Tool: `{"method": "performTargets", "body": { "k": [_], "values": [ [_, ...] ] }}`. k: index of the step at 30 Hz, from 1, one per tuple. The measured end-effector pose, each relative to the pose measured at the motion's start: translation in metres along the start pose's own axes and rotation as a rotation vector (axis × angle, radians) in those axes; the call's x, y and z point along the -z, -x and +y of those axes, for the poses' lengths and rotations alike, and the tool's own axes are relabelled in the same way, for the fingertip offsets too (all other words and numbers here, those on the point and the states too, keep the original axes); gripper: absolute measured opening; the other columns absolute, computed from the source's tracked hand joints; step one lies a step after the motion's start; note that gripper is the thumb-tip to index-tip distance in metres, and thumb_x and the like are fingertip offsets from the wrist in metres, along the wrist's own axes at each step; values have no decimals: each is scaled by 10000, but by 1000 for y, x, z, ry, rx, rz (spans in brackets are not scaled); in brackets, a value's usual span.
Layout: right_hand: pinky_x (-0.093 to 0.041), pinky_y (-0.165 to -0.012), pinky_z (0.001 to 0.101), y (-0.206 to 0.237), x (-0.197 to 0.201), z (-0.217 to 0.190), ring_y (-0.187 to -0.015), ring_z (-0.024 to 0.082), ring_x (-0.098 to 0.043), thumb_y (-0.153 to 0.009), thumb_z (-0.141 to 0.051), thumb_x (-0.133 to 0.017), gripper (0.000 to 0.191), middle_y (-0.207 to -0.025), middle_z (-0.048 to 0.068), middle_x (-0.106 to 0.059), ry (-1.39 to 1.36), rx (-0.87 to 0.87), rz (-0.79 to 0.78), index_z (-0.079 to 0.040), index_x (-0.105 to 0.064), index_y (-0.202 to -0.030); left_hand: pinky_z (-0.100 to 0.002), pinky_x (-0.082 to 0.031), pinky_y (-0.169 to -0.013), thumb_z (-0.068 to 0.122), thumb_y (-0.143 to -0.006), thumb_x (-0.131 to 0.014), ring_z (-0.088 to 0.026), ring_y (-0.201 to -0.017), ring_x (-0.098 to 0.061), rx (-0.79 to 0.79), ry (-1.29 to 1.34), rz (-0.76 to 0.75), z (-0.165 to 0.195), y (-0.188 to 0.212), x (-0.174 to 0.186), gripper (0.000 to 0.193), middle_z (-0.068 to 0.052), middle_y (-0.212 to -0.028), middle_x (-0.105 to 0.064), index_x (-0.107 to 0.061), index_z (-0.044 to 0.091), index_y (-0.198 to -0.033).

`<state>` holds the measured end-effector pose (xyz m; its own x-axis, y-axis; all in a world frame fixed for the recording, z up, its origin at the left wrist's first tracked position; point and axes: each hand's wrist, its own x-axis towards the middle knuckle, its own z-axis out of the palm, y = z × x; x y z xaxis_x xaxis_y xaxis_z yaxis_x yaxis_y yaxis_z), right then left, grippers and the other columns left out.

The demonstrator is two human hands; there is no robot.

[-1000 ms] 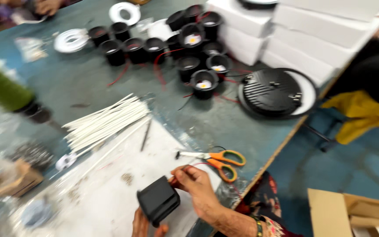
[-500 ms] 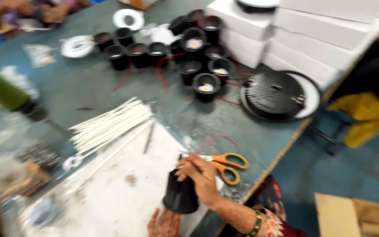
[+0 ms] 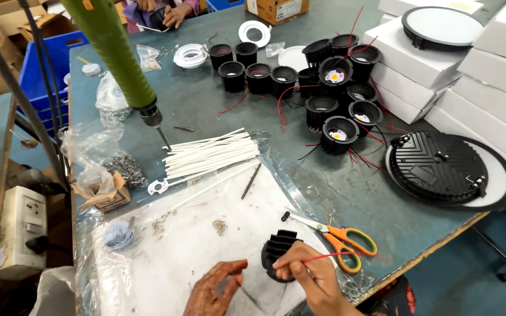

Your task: The person assembles LED light fixtures at a workbench. They thread red and white wires through black finned heatsink housings, pull the wires through, and use a green electric screwdriver to drive screws into the housings, repeating the process on multiple units.

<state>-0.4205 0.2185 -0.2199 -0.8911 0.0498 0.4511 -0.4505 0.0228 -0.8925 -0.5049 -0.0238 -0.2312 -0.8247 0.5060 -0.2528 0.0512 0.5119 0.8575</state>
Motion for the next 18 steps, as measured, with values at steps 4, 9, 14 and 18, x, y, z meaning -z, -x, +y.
{"method": "performTargets", "body": {
  "k": [4, 9, 14, 18],
  "values": [
    [-446, -591, 248, 6, 3, -23, -681, 111, -505, -1045, -428, -454, 545, -824, 39, -495, -33, -220, -103, 3, -717, -1249, -334, -520, -965, 303, -919, -685, -149, -1065, -711, -119, -107, -73, 5, 11, 7, 378, -3, -1160, -713, -670, 197, -1282],
    [-480, -676, 282, 8, -4, -45, -783, 135, -574, -1097, -451, -440, 559, -897, 61, -580, 98, -49, -111, 18, -722, -1214, -351, -518, -796, 358, -876, -725, -172, -864, -686, -342, -280, 196, 2, -2, -74, 340, -16, -959, -673, -647, 176, -1152],
    [-551, -786, 333, 23, 2, -72, -915, 217, -680, -1113, -341, -539, 408, -1006, 116, -657, 155, 126, -148, 18, -726, -1165, -368, -515, -626, 413, -832, -766, -195, -664, -661, -556, -253, 201, 6, -17, -122, 351, -29, -757, -632, -623, 155, -1022],
    [-573, -816, 337, 51, 12, -97, -930, 258, -717, -1044, -153, -665, 212, -1002, 123, -701, 419, 292, -207, 12, -758, -1138, -381, -513, -491, 457, -798, -798, -213, -503, -642, -492, -396, 240, 12, -6, -94, 393, -39, -596, -600, -604, 139, -919]
  ]
}}
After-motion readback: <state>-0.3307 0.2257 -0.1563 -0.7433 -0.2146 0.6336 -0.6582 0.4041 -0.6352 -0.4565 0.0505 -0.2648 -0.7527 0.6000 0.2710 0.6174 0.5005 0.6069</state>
